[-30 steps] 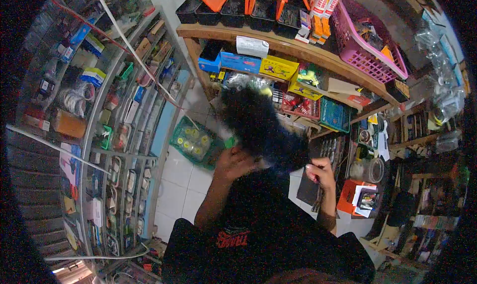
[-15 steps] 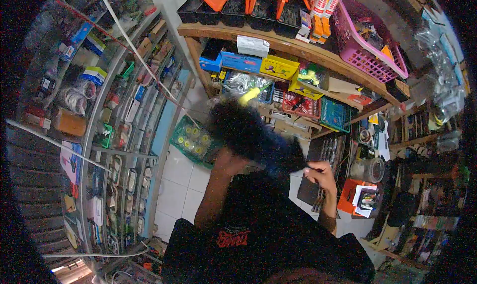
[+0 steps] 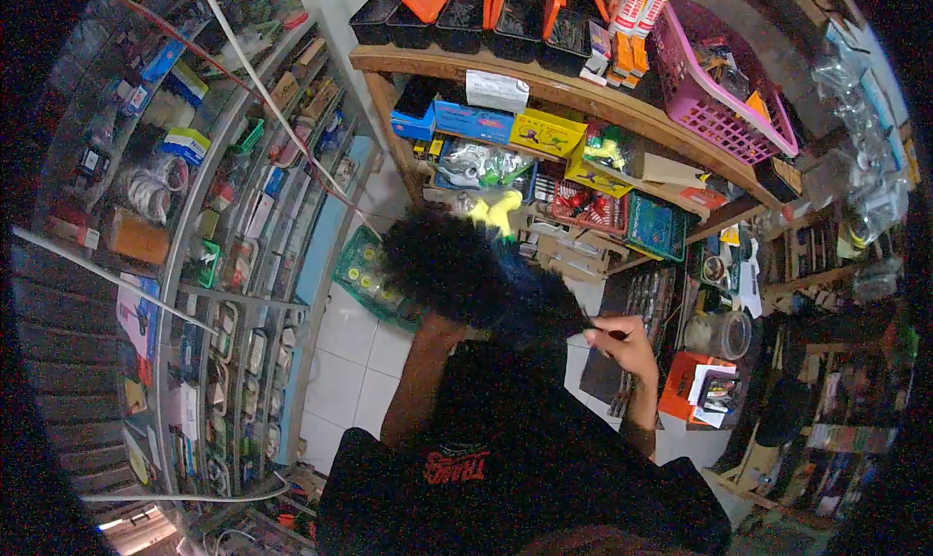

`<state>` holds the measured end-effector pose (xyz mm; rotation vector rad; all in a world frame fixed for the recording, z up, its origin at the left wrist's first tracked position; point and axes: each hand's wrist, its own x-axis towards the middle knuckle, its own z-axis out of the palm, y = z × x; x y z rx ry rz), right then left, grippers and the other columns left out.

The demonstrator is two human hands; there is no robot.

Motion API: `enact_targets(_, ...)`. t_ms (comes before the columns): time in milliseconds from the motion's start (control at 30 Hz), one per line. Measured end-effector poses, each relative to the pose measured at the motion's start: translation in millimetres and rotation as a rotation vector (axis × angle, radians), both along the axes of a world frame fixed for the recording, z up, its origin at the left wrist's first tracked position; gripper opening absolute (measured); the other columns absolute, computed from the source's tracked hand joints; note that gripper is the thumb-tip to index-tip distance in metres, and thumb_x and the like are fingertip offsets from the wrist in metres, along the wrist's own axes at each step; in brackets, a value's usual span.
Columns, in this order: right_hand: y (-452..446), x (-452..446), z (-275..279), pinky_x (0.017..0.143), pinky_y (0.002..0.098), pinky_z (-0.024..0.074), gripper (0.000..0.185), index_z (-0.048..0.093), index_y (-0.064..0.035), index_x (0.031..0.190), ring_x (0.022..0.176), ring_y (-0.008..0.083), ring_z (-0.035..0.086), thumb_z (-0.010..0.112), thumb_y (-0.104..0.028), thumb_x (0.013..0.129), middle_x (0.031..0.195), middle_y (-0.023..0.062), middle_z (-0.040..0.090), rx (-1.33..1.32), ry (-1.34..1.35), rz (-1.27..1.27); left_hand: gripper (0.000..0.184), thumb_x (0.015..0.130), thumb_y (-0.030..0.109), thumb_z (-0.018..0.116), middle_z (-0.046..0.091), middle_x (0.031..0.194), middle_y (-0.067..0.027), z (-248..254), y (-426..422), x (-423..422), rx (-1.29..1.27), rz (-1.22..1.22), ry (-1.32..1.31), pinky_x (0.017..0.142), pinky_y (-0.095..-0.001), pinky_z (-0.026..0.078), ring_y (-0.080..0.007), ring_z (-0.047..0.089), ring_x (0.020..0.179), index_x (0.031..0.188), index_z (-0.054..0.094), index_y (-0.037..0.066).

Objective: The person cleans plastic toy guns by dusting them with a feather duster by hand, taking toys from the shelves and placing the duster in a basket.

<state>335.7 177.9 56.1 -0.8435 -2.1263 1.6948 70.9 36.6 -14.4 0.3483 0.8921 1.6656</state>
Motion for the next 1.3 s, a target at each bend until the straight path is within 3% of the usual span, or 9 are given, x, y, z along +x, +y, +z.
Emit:
enact_targets(333, -0.1, -15.6, 25.0, 0.057, 0.0236, 0.0400, 0.013, 0.067, 0.0035, 0.086, 0.063, 0.0090, 0.051, 0.069, -0.008, 0.080, 0.065, 0.0038, 0.057, 0.198, -0.009, -0.123, 0.021, 0.096, 0.029, 0.046, 0.046, 0.066, 0.0025, 54.4, -1.3, 2.6, -0.325, 0.024, 0.507, 0.061, -0.0289, 0.039, -0.0113, 0.044, 0.065, 0.085, 0.051, 0.012)
enact_targets(433, 11.1, -6.5, 21.9, 0.059, 0.0241, 0.0420, 0.014, 0.068, 0.0033, 0.086, 0.064, 0.0096, 0.053, 0.069, -0.009, 0.079, 0.065, 0.0046, 0.060, 0.084, -0.138, -0.071, 0.023, 0.096, 0.026, 0.043, 0.045, 0.065, 0.0008, 29.7, -1.4, -2.2, -0.044, -0.085, 0.064, 0.062, -0.0284, 0.036, -0.0116, 0.042, 0.063, 0.081, 0.050, 0.010)
enact_targets(500, 13.5, -3.2, 16.4, 0.059, 0.0250, 0.0429, 0.015, 0.069, 0.0035, 0.088, 0.063, 0.0099, 0.053, 0.070, -0.008, 0.079, 0.068, 0.0052, 0.062, 0.045, -0.167, -0.091, 0.024, 0.096, 0.025, 0.041, 0.044, 0.064, 0.0006, 25.1, 3.3, 4.1, -0.130, 0.055, 0.077, 0.062, -0.0284, 0.035, -0.0115, 0.042, 0.062, 0.079, 0.049, 0.010)
enact_targets(667, 15.0, -0.2, 8.2, 0.057, 0.0267, 0.0436, 0.018, 0.068, 0.0042, 0.090, 0.058, 0.0102, 0.052, 0.070, -0.010, 0.079, 0.074, 0.0061, 0.066, -0.081, -0.087, -0.116, 0.025, 0.096, 0.021, 0.038, 0.045, 0.063, -0.0002, 95.6, 0.5, 5.0, -0.340, 0.056, 0.628, 0.062, -0.0284, 0.035, -0.0118, 0.041, 0.060, 0.078, 0.048, 0.008)
enact_targets(867, 12.7, 3.0, 1.6, 0.057, 0.0266, 0.0441, 0.019, 0.068, 0.0043, 0.092, 0.059, 0.0103, 0.052, 0.070, -0.011, 0.081, 0.070, 0.0033, 0.064, 0.047, -0.106, -0.293, 0.033, 0.099, 0.028, 0.037, 0.049, 0.066, -0.0011, 27.4, 1.9, -6.1, -0.019, 0.000, 0.348, 0.064, -0.0282, 0.037, -0.0127, 0.045, 0.062, 0.079, 0.052, 0.006)
enact_targets(967, 16.3, 7.6, 16.0, 0.052, 0.0250, 0.0407, 0.016, 0.067, 0.0040, 0.087, 0.055, 0.0081, 0.049, 0.068, -0.011, 0.082, 0.064, 0.0007, 0.059, -0.112, -0.063, -0.094, 0.037, 0.100, 0.030, 0.036, 0.055, 0.070, -0.0022, 29.0, 3.7, -6.4, -0.023, -0.016, 0.426, 0.067, -0.0285, 0.040, -0.0134, 0.050, 0.066, 0.080, 0.055, 0.005)
enact_targets(1033, 16.4, 5.0, 2.9, 0.048, 0.0243, 0.0366, 0.014, 0.066, 0.0028, 0.082, 0.052, 0.0062, 0.045, 0.067, -0.011, 0.083, 0.059, -0.0006, 0.055, 0.004, -0.041, -0.213, 0.037, 0.100, 0.028, 0.035, 0.058, 0.073, -0.0024, 45.8, 4.8, -2.8, -0.016, -0.021, 0.462, 0.069, -0.0293, 0.041, -0.0136, 0.052, 0.069, 0.082, 0.058, 0.004)
enact_targets(1233, 14.0, 15.4, 18.4, 0.041, 0.0237, 0.0263, 0.022, 0.060, 0.0009, 0.070, 0.044, 0.0034, 0.038, 0.062, -0.011, 0.088, 0.050, -0.0021, 0.045, -0.099, 0.014, -0.080, 0.028, 0.095, 0.022, 0.039, 0.059, 0.098, -0.0090, 0.4, -3.1, -1.5, -0.294, 0.048, 0.714, 0.086, -0.0355, 0.040, -0.0202, 0.053, 0.095, 0.099, 0.061, 0.005)
enact_targets(1300, 7.6, 9.0, 29.1, 0.040, 0.0237, 0.0237, 0.027, 0.058, 0.0012, 0.066, 0.041, 0.0033, 0.035, 0.060, -0.011, 0.089, 0.047, -0.0018, 0.043, -0.168, 0.059, -0.161, 0.027, 0.094, 0.021, 0.041, 0.056, 0.104, -0.0111, -11.3, -4.5, -9.2, -0.243, 0.048, 1.113, 0.091, -0.0364, 0.038, -0.0223, 0.050, 0.102, 0.105, 0.060, 0.005)
